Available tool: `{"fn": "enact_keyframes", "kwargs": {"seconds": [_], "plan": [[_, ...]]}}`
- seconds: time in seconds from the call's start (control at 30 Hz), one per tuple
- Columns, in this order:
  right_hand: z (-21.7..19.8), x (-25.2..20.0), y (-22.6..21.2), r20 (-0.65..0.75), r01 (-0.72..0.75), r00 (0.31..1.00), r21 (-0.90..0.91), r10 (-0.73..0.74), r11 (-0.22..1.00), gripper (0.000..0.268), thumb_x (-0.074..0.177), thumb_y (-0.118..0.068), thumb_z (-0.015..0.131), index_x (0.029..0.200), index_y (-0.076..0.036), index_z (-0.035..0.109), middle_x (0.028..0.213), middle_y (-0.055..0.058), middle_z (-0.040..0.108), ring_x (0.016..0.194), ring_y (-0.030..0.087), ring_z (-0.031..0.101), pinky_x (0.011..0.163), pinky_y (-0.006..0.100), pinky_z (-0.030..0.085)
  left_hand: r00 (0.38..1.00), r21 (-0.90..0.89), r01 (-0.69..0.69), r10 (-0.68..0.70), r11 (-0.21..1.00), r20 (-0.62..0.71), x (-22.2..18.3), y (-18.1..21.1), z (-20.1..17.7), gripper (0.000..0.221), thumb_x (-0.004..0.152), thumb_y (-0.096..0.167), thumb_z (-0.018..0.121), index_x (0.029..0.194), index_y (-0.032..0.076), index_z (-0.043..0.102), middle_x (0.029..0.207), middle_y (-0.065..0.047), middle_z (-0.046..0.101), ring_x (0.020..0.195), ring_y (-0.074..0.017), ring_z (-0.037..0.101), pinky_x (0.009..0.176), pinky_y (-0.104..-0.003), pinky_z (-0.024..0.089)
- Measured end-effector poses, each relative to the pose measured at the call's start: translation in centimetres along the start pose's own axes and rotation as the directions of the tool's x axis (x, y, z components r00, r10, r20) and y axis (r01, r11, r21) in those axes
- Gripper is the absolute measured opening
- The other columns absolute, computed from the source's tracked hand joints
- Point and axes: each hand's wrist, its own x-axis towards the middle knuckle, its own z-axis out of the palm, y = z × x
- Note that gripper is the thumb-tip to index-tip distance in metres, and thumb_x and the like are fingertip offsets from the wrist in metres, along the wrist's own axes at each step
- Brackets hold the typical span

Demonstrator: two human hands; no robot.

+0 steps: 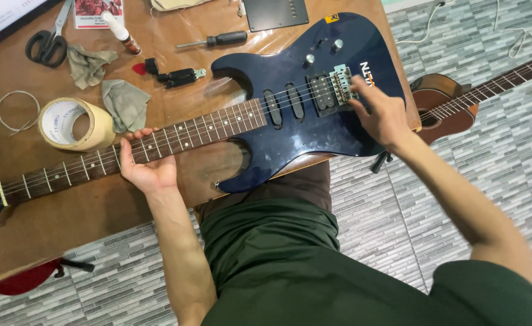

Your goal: Restringing an electric guitar by threading a new string through the bridge and winding it around the tuning peg.

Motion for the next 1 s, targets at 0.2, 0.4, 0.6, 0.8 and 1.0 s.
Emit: {"fn": "enact_keyframes", "kwargs": {"seconds": [0.2,0.4,0.6,0.8,1.0], "plan": [[-0.4,-4.9,1.5,-0.333,-0.347,0.852,0.217,0.404,0.912,0.028,0.094,-0.007,0.090,0.120,-0.010,0.080,0.104,0.008,0.075,0.097,0.031,0.074,0.083,0.037,0.057,1.000,-0.009,-0.019,0.019,1.000,-0.010,-1.4,0.0,1.2,0.022,0.084,0.029,0.079,0.092,0.009,0.074,0.093,-0.009,0.075,0.101,-0.0250,0.073,0.108,-0.047,0.057],[-4.7,-4.8,-10.4,-0.221,-0.554,0.513,0.653,0.830,0.516,0.022,0.114,-0.006,0.057,0.101,-0.007,0.075,0.070,0.003,0.049,0.060,0.012,0.044,0.055,0.027,0.038,0.996,0.755,0.091,-0.041,0.649,-0.085,-14.2,0.8,3.3,0.062,0.101,0.037,0.069,0.142,-0.004,0.047,0.141,-0.031,0.057,0.141,-0.0416,0.049,0.121,-0.058,0.032],[-7.1,2.3,-25.3,0.393,-0.109,0.838,0.801,0.379,-0.589,0.026,0.109,-0.018,0.049,0.111,0.006,0.057,0.064,-0.005,0.027,0.046,0.002,0.027,0.039,0.016,0.028,0.409,0.698,-0.649,-0.635,0.303,0.656,-22.6,-5.6,5.0,0.093,0.075,0.024,0.092,0.145,-0.010,0.042,0.138,-0.036,0.052,0.138,-0.0493,0.046,0.118,-0.057,0.033],[-4.7,3.8,-11.9,0.111,-0.262,0.926,0.877,0.362,0.403,0.043,0.110,-0.038,0.048,0.121,-0.005,0.073,0.118,0.017,0.071,0.118,0.029,0.066,0.103,0.037,0.048,0.671,0.868,-0.024,-0.636,0.495,0.381,-19.0,-5.3,-1.4,0.051,0.111,0.037,0.036,0.103,-0.004,0.066,0.052,-0.001,0.032,0.048,-0.0078,0.028,0.043,-0.022,0.024],[1.0,1.6,-4.9,-0.087,-0.488,0.840,0.315,0.536,0.814,0.033,0.095,-0.021,0.079,0.121,-0.005,0.068,0.110,0.013,0.064,0.103,0.030,0.058,0.088,0.043,0.046,0.709,0.705,-0.005,-0.494,0.710,0.503,-20.7,-0.5,2.0,0.035,0.111,0.027,0.043,0.097,-0.001,0.060,0.055,0.001,0.032,0.047,-0.0108,0.026,0.048,-0.027,0.022]]}}
